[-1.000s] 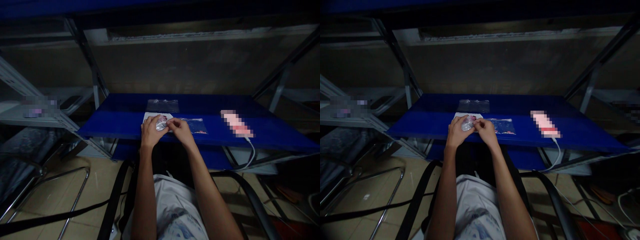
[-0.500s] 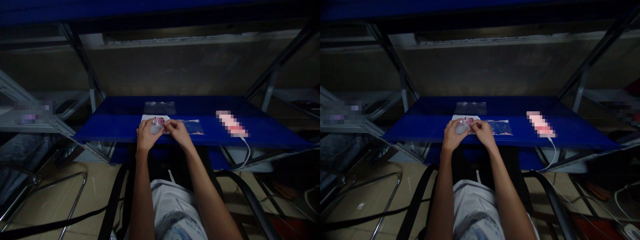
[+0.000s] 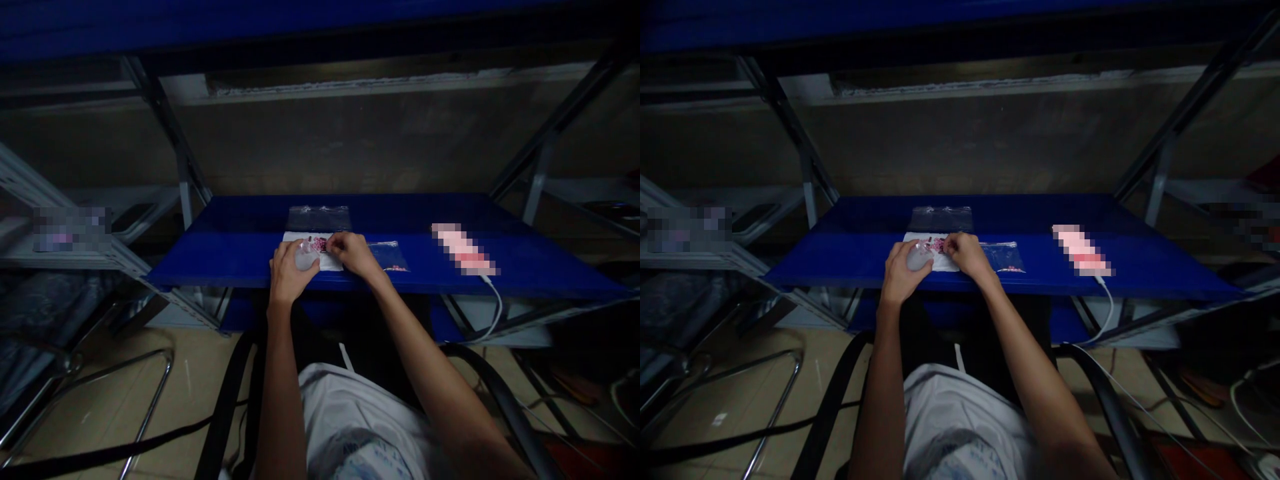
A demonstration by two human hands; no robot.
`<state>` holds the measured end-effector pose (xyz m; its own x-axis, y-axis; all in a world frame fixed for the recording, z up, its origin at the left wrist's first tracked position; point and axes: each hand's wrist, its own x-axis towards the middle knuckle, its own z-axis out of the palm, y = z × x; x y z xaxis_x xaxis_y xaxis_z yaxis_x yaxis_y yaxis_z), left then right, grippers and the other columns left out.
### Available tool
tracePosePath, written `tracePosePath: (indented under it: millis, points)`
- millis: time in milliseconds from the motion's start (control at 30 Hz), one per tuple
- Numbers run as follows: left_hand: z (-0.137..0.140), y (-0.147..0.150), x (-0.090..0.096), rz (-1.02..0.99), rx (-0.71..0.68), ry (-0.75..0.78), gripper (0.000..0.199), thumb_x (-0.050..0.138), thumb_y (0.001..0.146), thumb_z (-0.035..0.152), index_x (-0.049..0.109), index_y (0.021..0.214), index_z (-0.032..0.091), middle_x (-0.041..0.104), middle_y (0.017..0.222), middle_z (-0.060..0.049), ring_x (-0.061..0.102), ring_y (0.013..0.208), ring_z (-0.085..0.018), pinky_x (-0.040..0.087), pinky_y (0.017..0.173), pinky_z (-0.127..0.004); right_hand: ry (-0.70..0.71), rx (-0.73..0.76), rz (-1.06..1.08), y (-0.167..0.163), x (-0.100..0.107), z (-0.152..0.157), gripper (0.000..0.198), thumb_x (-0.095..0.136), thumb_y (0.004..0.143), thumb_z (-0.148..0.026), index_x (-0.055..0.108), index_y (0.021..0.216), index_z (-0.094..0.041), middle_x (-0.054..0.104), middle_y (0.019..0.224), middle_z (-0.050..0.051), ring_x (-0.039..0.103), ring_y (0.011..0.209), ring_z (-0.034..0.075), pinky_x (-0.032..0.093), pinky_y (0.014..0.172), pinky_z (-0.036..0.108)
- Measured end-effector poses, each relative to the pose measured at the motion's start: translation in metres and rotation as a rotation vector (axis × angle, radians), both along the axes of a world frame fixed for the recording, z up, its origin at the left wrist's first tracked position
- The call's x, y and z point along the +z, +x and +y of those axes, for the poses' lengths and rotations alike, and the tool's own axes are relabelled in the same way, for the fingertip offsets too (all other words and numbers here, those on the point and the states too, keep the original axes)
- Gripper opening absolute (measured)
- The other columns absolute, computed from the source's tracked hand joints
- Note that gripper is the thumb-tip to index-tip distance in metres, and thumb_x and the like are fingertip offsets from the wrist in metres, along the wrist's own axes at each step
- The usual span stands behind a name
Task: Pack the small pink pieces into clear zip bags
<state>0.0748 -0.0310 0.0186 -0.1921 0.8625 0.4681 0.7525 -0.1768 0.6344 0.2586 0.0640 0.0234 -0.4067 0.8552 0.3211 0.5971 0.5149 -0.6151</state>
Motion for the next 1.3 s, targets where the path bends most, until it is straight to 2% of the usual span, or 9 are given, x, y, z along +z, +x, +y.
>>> tracePosePath:
  millis: [100,267,500,700,867,1000,1167,1300]
  points:
    - [0.000,0.002,-0.003,0.042,-0.022,-0.003,0.049,0.078,0.083,0.033,0.066,0.131,0.028,0.066,0.127,-0.008,0.063,0.122,-0.030,0.049,0.106,-0.046,0.034,0.008,-0.100,-0.003,-0.006,0.003,0.018,0.065,0.083,-0.007,0.077,0.087,-0.019,0.078,0.089,0.007,0.068,0.083,0.021,0.043,0.076,0.027]
    - [0.002,0.005,-0.007,0.098,-0.008,-0.014,0.052,0.080,0.082,0.036,0.066,0.131,0.027,0.066,0.127,-0.009,0.061,0.122,-0.032,0.048,0.106,-0.047,0.029,0.036,-0.143,-0.003,-0.013,0.008,0.015,0.066,0.085,-0.009,0.076,0.091,-0.019,0.076,0.087,0.007,0.066,0.079,0.020,0.040,0.072,0.026]
    - [0.006,0.005,-0.009,0.105,-0.045,0.003,0.052,0.081,0.081,0.035,0.067,0.131,0.026,0.065,0.128,-0.009,0.061,0.122,-0.030,0.048,0.108,-0.046,0.021,0.021,-0.179,-0.007,-0.011,0.010,0.015,0.069,0.086,-0.013,0.074,0.098,-0.019,0.076,0.092,0.007,0.067,0.083,0.020,0.039,0.073,0.026]
    - [0.004,0.005,-0.009,0.102,-0.038,-0.020,0.051,0.080,0.081,0.034,0.067,0.130,0.025,0.066,0.126,-0.009,0.062,0.121,-0.030,0.048,0.108,-0.046,0.009,0.013,-0.208,-0.010,-0.009,0.007,0.014,0.067,0.087,-0.008,0.075,0.092,-0.019,0.077,0.093,0.010,0.069,0.087,0.021,0.040,0.075,0.026]
    - [0.004,0.003,-0.008,0.113,-0.043,-0.016,0.048,0.079,0.083,0.035,0.068,0.128,0.025,0.068,0.126,-0.009,0.063,0.122,-0.030,0.049,0.106,-0.044,0.012,0.054,-0.055,0.002,0.002,0.004,0.012,0.065,0.087,-0.010,0.074,0.088,-0.017,0.077,0.088,0.008,0.068,0.082,0.021,0.041,0.074,0.027]
    - [0.003,-0.001,-0.005,0.113,-0.048,0.011,0.046,0.080,0.083,0.035,0.069,0.127,0.026,0.070,0.128,-0.008,0.063,0.121,-0.030,0.048,0.104,-0.043,-0.016,0.107,0.069,0.010,0.019,-0.007,0.010,0.066,0.091,-0.022,0.075,0.089,-0.019,0.076,0.084,0.004,0.065,0.079,0.020,0.041,0.071,0.026]
    - [0.000,-0.003,0.001,0.100,-0.063,0.024,0.044,0.082,0.082,0.035,0.071,0.124,0.027,0.072,0.127,-0.007,0.064,0.120,-0.029,0.048,0.103,-0.044,-0.019,0.227,0.007,0.002,0.038,-0.020,0.014,0.063,0.093,-0.024,0.074,0.087,-0.019,0.074,0.079,0.003,0.062,0.072,0.017,0.038,0.068,0.025]
    - [0.002,-0.001,0.003,-0.006,-0.159,0.063,0.044,0.082,0.082,0.028,0.070,0.124,0.025,0.074,0.125,-0.007,0.067,0.118,-0.025,0.050,0.106,-0.041,-0.002,0.292,-0.016,-0.006,0.045,-0.019,0.015,0.064,0.094,-0.024,0.076,0.085,-0.019,0.072,0.074,0.002,0.060,0.067,0.016,0.037,0.068,0.026]
